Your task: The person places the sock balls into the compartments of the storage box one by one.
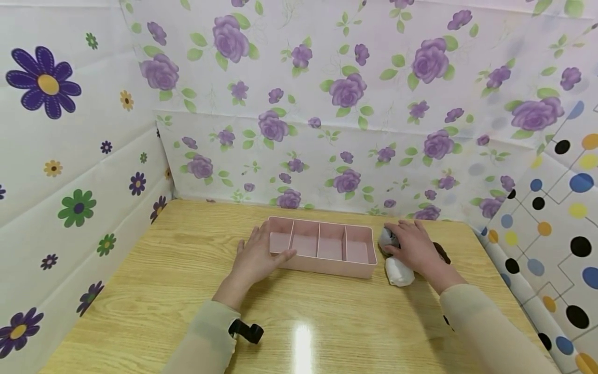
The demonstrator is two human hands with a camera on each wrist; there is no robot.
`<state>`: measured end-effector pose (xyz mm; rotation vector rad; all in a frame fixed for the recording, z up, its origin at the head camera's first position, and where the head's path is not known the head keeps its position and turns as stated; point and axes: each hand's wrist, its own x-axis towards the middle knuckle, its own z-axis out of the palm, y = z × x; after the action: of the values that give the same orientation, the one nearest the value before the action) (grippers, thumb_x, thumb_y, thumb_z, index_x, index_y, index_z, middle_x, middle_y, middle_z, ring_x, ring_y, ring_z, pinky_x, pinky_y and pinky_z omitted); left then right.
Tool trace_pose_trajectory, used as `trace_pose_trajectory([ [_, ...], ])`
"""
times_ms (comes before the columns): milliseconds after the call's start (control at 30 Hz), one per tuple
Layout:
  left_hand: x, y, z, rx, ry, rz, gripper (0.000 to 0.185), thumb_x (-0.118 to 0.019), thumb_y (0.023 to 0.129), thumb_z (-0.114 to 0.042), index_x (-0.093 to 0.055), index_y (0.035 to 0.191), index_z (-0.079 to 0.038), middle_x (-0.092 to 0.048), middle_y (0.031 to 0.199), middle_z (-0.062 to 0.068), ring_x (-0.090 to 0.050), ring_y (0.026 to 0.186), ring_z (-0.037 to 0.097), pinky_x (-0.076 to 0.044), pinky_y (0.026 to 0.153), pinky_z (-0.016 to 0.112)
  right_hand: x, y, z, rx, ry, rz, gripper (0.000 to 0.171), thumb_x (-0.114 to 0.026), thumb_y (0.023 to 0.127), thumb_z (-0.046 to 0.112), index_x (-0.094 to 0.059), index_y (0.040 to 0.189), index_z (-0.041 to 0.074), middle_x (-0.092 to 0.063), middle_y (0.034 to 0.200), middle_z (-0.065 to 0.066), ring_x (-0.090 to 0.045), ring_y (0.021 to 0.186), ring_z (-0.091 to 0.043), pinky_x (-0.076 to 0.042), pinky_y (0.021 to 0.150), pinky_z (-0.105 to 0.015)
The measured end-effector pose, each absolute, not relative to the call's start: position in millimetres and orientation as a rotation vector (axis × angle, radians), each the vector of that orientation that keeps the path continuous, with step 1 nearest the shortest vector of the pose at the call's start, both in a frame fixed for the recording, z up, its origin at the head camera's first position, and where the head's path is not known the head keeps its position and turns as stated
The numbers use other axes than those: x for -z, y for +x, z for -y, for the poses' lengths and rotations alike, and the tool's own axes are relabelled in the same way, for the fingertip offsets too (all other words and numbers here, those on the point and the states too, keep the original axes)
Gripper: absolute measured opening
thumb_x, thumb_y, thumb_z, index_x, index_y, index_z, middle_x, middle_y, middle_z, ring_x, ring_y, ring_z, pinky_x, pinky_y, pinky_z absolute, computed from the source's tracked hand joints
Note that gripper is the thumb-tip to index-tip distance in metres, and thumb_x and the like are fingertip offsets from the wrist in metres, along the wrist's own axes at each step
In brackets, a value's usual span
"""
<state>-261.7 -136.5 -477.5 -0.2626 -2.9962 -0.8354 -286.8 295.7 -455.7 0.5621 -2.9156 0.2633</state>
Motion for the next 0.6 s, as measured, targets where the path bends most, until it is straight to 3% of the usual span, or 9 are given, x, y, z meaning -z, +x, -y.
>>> trace_pose_trajectory([
  [233,477.7,-260.8,135.4,0.842,-0.263,2.99,0.126,-0.062,0.096,-0.084,-0.009,0.177,-0.004,-0.024,0.18,0.022,-0.018,0.167,0.044,-0.011,0.129,0.076,457.7,-286.3,-295.3,-0.254,0.59,2.865,0.061,-0.087,0.098,0.016,-0.063,0.153,0.003,-0.07,0.137,-0.027,-0.059,0.135,-0.052,-0.017,0.128,-0.074],
  [467,478.5,-261.6,136.0,0.829,-0.266,2.989,0.124,-0.062,0.096,-0.083,-0.01,0.178,-0.006,-0.023,0.181,0.02,-0.018,0.167,0.044,-0.013,0.128,0.076,449.9,-283.1,-293.0,-0.278,0.587,2.84,0.06,-0.082,0.102,0.016,-0.06,0.157,0.006,-0.071,0.138,-0.023,-0.065,0.128,-0.048,-0.017,0.127,-0.075],
  [533,478.4,-261.4,136.4,0.826,-0.265,2.986,0.124,-0.063,0.096,-0.082,-0.01,0.178,-0.006,-0.022,0.181,0.02,-0.018,0.167,0.044,-0.013,0.128,0.076,447.3,-281.4,-291.8,-0.302,0.589,2.82,0.06,-0.081,0.102,0.016,-0.059,0.157,0.007,-0.07,0.139,-0.023,-0.065,0.128,-0.047,-0.02,0.126,-0.075],
  [600,478.0,-261.3,136.3,0.826,-0.264,2.983,0.123,-0.064,0.097,-0.081,-0.01,0.178,-0.006,-0.022,0.181,0.019,-0.018,0.167,0.044,-0.013,0.128,0.076,445.0,-279.0,-290.3,-0.33,0.589,2.794,0.059,-0.08,0.103,0.016,-0.059,0.158,0.007,-0.069,0.14,-0.023,-0.065,0.127,-0.047,-0.03,0.123,-0.073],
])
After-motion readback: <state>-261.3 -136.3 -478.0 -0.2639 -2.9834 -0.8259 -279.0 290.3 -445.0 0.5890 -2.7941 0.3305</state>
